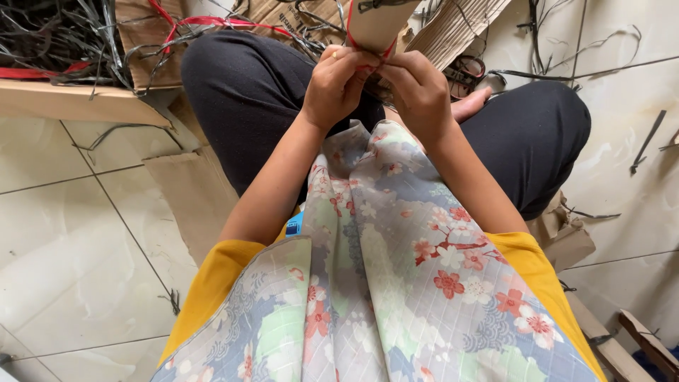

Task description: Wrapping wooden chair legs with protective cardboard and securing them with plastic ties

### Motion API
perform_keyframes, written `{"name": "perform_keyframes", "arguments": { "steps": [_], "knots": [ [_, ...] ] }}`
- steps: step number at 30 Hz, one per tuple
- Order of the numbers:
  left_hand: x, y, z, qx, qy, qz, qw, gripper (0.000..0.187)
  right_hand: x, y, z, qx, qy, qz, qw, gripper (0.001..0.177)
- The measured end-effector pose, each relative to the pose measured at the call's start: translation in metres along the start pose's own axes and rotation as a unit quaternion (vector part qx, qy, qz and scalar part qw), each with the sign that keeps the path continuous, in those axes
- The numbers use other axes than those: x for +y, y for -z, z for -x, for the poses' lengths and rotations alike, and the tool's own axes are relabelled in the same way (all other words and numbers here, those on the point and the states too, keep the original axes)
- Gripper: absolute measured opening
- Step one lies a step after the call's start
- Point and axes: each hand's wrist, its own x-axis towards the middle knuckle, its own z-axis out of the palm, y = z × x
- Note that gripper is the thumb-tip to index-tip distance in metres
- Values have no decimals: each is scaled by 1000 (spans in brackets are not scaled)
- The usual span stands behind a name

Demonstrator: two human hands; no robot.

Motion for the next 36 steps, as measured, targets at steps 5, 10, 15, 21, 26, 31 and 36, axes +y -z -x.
{"name": "perform_keyframes", "arguments": {
  "steps": [5,10,15,21,26,31,36],
  "knots": [
    [2,-2,-1,28,22,24,999,26,4,-2,2,-7,36,42,998,22],
    [-6,-6,2,39,26,34,998,27,11,-11,4,4,66,82,994,14],
    [-4,-2,6,14,25,16,999,42,-1,-16,-1,3,-20,89,996,22],
    [-4,-12,13,90,-32,-61,994,35,-5,-20,-3,26,-62,-11,998,11],
    [18,18,24,142,66,-42,987,27,15,-30,20,13,-144,-97,985,9],
    [37,97,87,155,141,-164,964,17,10,-40,11,40,-140,-148,978,8],
    [17,125,162,211,234,-139,939,21,7,-60,11,107,-219,-264,933,9]
  ]
}}
